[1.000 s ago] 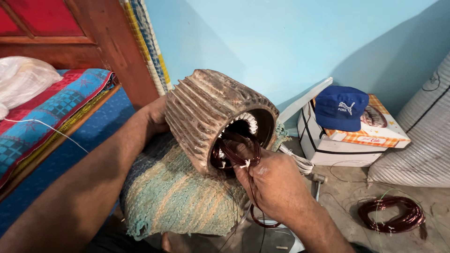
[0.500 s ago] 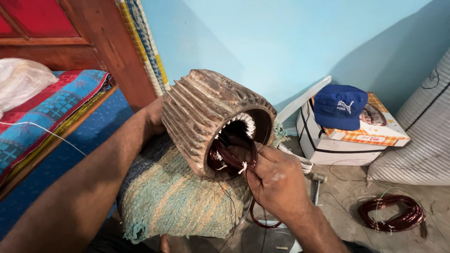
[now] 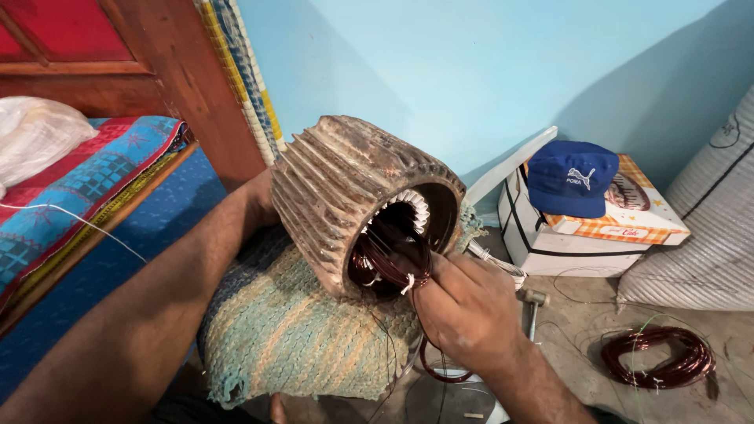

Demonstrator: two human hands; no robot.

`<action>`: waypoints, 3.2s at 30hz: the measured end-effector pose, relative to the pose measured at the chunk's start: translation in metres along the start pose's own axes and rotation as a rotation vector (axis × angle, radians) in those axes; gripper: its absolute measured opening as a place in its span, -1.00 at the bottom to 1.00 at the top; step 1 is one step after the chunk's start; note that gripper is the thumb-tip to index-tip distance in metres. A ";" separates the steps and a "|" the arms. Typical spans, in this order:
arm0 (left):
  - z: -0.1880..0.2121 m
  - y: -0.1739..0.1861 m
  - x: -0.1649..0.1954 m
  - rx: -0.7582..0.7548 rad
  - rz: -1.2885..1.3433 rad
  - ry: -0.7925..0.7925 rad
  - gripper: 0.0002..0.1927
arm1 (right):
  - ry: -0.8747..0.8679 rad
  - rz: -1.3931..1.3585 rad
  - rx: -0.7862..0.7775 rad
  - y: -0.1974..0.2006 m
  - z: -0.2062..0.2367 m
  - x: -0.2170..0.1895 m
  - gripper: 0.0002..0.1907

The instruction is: The person winds copper wire into the slots of a motor stator, inserts white insulating paper between windings, and uses a wooden stick and hammer to pack and secure the coils.

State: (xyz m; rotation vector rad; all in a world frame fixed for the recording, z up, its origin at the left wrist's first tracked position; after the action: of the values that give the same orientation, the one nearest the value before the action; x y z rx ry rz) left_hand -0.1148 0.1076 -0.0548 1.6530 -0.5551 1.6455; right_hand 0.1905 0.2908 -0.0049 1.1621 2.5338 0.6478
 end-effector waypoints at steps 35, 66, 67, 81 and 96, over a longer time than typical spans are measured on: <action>0.012 -0.023 0.031 -0.014 0.076 -0.076 -0.62 | -0.318 -0.283 -0.778 0.006 -0.034 0.020 -0.92; 0.025 -0.027 0.037 0.084 -0.071 0.205 -0.47 | -0.456 0.240 -0.996 0.010 -0.058 -0.008 -0.71; 0.026 -0.027 0.037 0.093 -0.099 0.232 -0.45 | -0.481 0.255 -1.043 0.005 -0.062 -0.006 -0.76; 0.012 -0.021 0.029 0.067 0.132 0.017 -0.60 | -0.510 0.233 -0.898 0.011 -0.079 -0.019 -0.83; 0.018 -0.024 0.043 0.051 -0.177 0.063 -0.56 | -0.613 0.389 -1.339 -0.002 -0.101 -0.011 -0.82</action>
State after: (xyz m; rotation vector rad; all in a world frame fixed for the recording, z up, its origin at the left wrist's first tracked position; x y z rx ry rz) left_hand -0.0814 0.1174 -0.0160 1.6308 -0.3279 1.5873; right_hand 0.1531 0.2528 0.0819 1.0019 0.9213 1.4375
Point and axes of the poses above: each hand's wrist, its own z-axis away from the middle knuckle, its own y-axis out of the back of the hand, x = y × z, the point moved 4 cm from there along -z, towards the middle knuckle, and after that the axes turned 11 degrees about -z, right-handed, at the moved point
